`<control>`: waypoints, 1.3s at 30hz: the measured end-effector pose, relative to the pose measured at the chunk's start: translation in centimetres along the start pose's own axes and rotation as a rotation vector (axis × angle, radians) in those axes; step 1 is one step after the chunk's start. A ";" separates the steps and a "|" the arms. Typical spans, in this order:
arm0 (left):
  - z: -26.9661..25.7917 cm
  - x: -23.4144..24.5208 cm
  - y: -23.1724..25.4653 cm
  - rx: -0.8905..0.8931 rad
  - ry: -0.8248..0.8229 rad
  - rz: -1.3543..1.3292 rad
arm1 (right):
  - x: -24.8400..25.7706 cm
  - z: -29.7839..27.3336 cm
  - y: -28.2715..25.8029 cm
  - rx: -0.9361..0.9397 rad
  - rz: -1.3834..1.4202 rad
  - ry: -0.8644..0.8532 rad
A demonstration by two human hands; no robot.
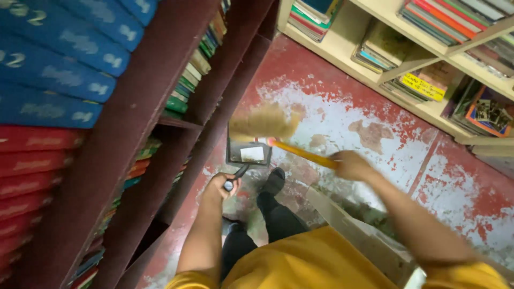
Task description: The person wipes a table surface with a cloth, then sweeps the floor with a broom and dustpan, collecting debris. The person moves around the room, sweeping under furniture and near bookshelves.
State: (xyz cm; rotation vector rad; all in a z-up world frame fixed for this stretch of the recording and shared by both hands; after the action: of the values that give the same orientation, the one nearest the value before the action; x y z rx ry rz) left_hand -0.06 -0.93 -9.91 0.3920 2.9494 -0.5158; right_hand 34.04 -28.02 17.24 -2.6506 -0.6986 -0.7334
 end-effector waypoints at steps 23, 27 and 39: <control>-0.7 28.5 -15.8 -0.183 0.147 0.324 | -15.0 0.6 0.8 -0.285 0.164 0.231; -2.7 30.4 -19.0 -0.225 0.141 0.196 | -17.2 -2.4 -6.9 -0.210 -0.061 0.079; 6.7 29.8 -21.7 -0.121 -0.168 -0.237 | 6.1 -4.8 -2.4 0.105 -0.381 0.202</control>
State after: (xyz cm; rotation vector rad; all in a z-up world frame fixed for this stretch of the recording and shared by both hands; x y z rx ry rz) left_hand -34.10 -16.11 -14.19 -0.0143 2.8581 -0.3714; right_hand 35.47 -25.71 24.95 -2.3306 -1.1637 -1.0155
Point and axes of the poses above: each hand's wrist, its own z-axis towards the middle knuckle, its own x-axis out of the back of the hand, y = z × x, the point moved 9 cm from there along z, towards the middle knuckle, and after that the axes turned 4 degrees about -y, right-handed, at the moved point
